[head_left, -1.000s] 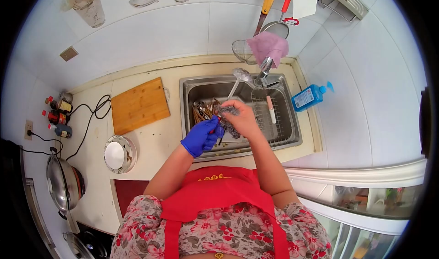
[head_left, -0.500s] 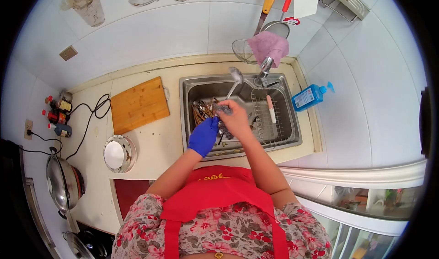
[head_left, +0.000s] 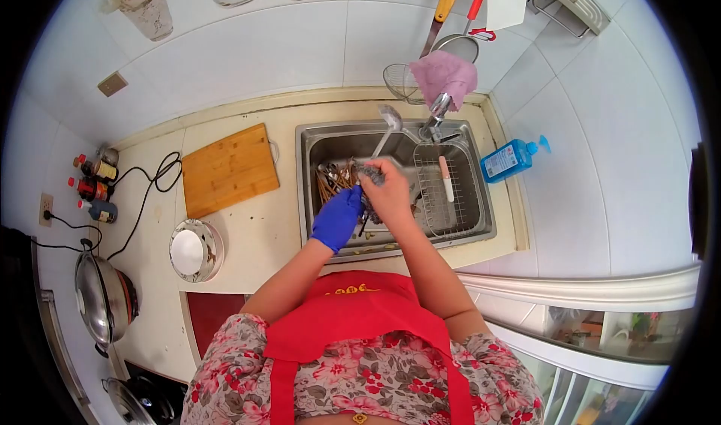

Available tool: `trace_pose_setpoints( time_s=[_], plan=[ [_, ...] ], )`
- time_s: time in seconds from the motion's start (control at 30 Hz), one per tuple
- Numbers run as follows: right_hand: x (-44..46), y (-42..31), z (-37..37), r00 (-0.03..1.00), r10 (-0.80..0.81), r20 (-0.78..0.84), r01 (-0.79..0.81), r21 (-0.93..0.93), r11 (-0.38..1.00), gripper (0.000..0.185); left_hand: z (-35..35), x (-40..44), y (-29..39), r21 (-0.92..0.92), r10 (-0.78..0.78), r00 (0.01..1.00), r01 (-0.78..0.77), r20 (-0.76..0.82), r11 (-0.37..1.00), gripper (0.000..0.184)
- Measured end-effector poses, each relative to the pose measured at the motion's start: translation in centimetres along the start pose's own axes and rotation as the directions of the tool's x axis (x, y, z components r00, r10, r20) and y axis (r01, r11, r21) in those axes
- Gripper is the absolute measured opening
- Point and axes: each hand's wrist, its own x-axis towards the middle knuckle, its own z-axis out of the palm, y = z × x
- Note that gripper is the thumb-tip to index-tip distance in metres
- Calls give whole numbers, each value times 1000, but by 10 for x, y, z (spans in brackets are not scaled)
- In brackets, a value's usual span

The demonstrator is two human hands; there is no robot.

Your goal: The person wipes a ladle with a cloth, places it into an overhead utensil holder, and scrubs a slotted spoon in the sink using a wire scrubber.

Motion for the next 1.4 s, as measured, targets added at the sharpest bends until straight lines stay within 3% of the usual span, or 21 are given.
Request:
trace_pose_setpoints(
  time_s=[0.03,0.1,0.17,0.3,0.33,0.37,0.4,0.43,0.5,0.53,0.63,0.7,0.8,0.9,0.97,1.0,1.07,1.13,1.2,1.27,1.4],
  plan=[
    [2,4,-1,992,123,-14,-122,83,989,17,-7,0,13,0,1,1000,-1,2,1000,39],
    [3,6,-6,970,244,-13,-238,168,957,17,-26,-1,44,-320,-319,915,387,245,865,43],
    [6,7,-16,949,315,26,-273,569,775,17,-24,4,29,-395,-277,937,342,213,853,42],
    [0,13,-16,937,340,80,-322,576,752,20,-25,4,28,-442,-294,921,382,256,812,32],
    [-2,0,-15,929,354,104,-353,530,771,21,-22,4,27,-442,-292,920,382,260,812,32],
    [-2,-2,-11,929,357,99,-353,530,771,21,-18,2,26,-278,-174,976,203,128,939,32],
    [-1,-4,-7,971,235,39,-233,358,904,21,-14,0,25,-80,-22,1000,23,21,997,32],
    [-2,-5,-6,995,100,6,-99,166,981,21,-12,-4,28,-78,-20,999,22,25,997,32],
    [-1,-9,-10,995,89,43,-94,150,984,20,-11,-8,32,242,35,999,-27,-29,970,33],
    [0,-8,-10,997,58,52,-63,105,993,19,-12,-7,30,243,36,999,-26,-33,970,33],
    [0,-9,-14,995,17,100,-24,70,997,18,-12,-7,23,-76,-78,995,83,64,994,34],
    [3,-8,-19,992,0,130,-11,79,997,18,-12,-4,23,-429,-171,969,234,179,873,33],
    [3,3,-27,973,-97,209,116,-81,990,19,-25,0,28,-528,-304,907,418,293,739,37],
    [-1,17,-27,998,-3,62,6,-55,998,22,-36,0,43,-529,-329,873,481,359,699,33],
    [-2,9,-27,999,45,-30,-41,99,994,23,-32,-1,40,-537,-334,863,499,378,680,34],
    [-2,4,-26,998,46,-33,-42,98,994,23,-29,-1,38,-542,-339,852,518,400,662,35],
    [-4,-8,-24,959,-283,-16,278,-153,948,23,-25,0,35,-515,-316,866,487,386,705,35],
    [-6,-10,-21,961,-273,33,275,-179,945,22,-18,-1,30,-488,-295,882,454,368,746,35],
    [-8,-13,-22,961,-264,86,276,-200,940,21,-9,0,24,-465,-87,992,120,93,877,35],
    [-8,-15,-27,981,-126,146,158,-231,960,21,-13,0,16,-463,-125,982,178,142,868,34],
    [-13,3,-28,982,-149,118,177,-275,945,22,-20,2,22,-382,-181,969,234,169,894,31]
  ],
)
